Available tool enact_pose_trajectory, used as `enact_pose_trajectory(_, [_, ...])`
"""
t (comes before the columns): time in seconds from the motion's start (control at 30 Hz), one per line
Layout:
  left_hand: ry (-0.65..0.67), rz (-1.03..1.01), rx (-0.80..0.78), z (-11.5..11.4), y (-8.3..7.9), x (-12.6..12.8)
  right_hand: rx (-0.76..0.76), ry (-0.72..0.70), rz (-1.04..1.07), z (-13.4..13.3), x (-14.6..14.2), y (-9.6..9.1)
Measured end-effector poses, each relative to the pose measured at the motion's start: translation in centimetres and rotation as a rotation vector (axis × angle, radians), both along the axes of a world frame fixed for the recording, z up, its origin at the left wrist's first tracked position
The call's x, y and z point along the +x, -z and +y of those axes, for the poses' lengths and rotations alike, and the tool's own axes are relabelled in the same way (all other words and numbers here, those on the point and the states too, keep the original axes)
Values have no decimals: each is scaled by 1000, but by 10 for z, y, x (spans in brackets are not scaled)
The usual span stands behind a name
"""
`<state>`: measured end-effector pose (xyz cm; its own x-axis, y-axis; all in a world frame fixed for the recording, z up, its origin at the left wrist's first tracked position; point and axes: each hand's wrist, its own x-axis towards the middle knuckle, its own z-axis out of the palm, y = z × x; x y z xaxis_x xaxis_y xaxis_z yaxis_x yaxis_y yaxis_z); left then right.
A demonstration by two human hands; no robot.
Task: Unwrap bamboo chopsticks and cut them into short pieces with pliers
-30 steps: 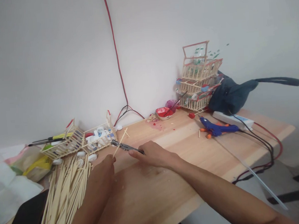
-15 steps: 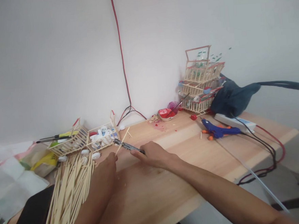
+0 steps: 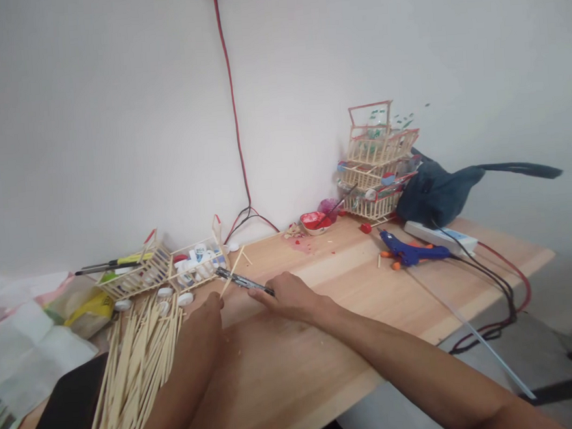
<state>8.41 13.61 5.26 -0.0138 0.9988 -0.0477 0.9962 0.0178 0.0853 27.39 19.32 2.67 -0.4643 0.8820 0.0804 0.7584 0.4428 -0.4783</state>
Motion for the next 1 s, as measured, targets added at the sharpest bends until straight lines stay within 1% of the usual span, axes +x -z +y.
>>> enact_pose_trajectory(0.13, [-34,14,-34,-10,0,-1,-43,-24,-56,-5,-2,-6])
enact_pose_trajectory(0.27, [-101,-28,-51,-34,2,-6,-74,-60,-122,-17,-10,-11])
enact_pose_trajectory(0.37, [-178,-106,-50,-52,7,-9,-55,-91,-165,-25,-18,-11])
enact_pose_trajectory(0.43, [-227,-137,-57,-59,10,-10,-41,-117,-190,-29,-21,-10])
enact_pose_trajectory(0.5, [-242,-145,-51,-63,12,-9,-30,-122,-206,-31,-23,-10])
enact_pose_trajectory(0.63, [-203,-106,4,-64,16,-6,10,-114,-209,-35,-22,-11])
enact_pose_trajectory(0.73, [-221,-86,39,-66,19,-4,55,-120,-209,-37,-22,-10])
enact_pose_trajectory(0.83, [-233,-138,107,-69,24,-5,76,-129,-213,-37,-20,-8])
enact_pose_trajectory(0.87, [-236,-199,142,-70,26,-7,68,-133,-203,-36,-19,-7])
enact_pose_trajectory(0.9, [-247,-305,176,-70,28,-10,55,-135,-180,-34,-18,-6])
enact_pose_trajectory(0.93, [-261,-470,194,-70,30,-12,37,-134,-142,-32,-16,-5])
enact_pose_trajectory(1.0, [-299,-950,161,-69,31,-18,1,-117,-32,-26,-12,-5])
